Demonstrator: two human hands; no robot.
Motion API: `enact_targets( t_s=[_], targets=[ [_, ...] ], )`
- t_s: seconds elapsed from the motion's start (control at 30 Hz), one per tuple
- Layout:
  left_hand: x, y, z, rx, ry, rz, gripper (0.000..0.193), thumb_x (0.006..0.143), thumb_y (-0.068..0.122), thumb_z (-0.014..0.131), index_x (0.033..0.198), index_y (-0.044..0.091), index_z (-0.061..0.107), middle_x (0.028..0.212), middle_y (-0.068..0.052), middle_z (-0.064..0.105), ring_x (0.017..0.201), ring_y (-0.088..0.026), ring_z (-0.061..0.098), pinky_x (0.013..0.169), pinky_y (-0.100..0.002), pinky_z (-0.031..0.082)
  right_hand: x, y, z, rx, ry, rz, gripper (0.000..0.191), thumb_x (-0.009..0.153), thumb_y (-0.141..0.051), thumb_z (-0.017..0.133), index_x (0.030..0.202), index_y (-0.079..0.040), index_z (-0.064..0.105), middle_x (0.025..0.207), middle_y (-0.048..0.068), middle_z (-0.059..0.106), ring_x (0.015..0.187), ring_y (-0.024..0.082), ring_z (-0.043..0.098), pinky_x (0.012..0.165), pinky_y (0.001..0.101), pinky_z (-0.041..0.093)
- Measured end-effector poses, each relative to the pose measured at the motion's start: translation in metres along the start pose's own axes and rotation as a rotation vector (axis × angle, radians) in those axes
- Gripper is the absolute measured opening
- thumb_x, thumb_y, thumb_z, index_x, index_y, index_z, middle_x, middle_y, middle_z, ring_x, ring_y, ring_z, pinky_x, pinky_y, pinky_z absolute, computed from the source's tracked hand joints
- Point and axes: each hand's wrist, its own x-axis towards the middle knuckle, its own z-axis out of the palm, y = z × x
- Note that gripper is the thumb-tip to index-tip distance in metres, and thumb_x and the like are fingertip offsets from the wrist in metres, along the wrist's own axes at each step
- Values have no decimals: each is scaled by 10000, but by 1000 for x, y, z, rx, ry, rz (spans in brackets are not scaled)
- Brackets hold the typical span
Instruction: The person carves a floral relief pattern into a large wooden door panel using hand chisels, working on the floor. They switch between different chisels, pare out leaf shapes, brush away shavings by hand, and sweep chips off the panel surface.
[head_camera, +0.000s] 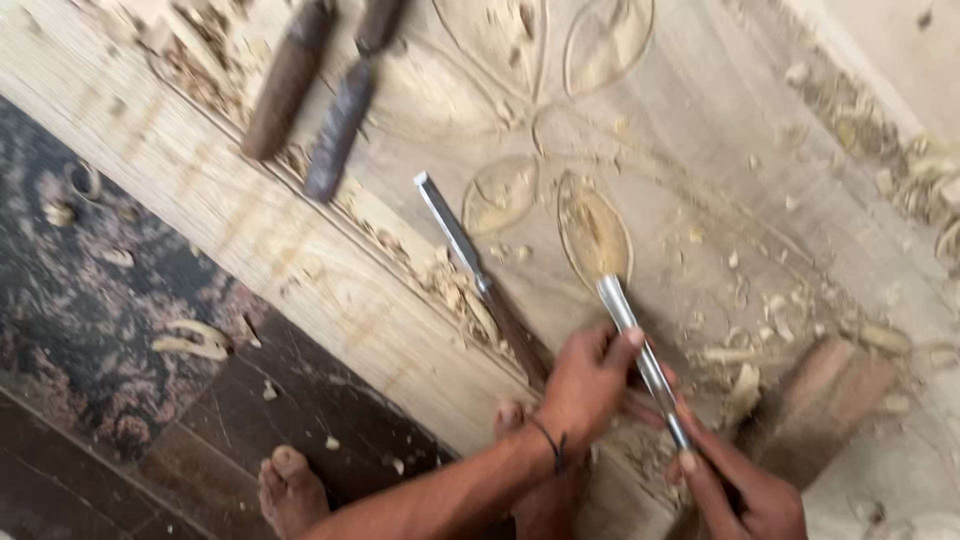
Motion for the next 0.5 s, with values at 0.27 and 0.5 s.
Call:
enact_targets(
  t_s=[0.27,0.5],
  targets=[
    [0,-7,-3,41,-2,58,326,1117,255,443,1151,-66,491,926,-203,727,736,-314,744,567,-379,655,4,-8,1,44,1,49,491,939,-34,673,1425,-105,652,834,76,747,617,52,540,542,218,460],
    [-2,1,1,86,49,111,323,1108,238,457,1097,-79,515,903,-196,719,718,-312,742,545,-381,651,13,-16,5,94,3,161,509,912,-27,636,1411,-127,658,733,51,706,493,56,444,452,224,370]
  ],
)
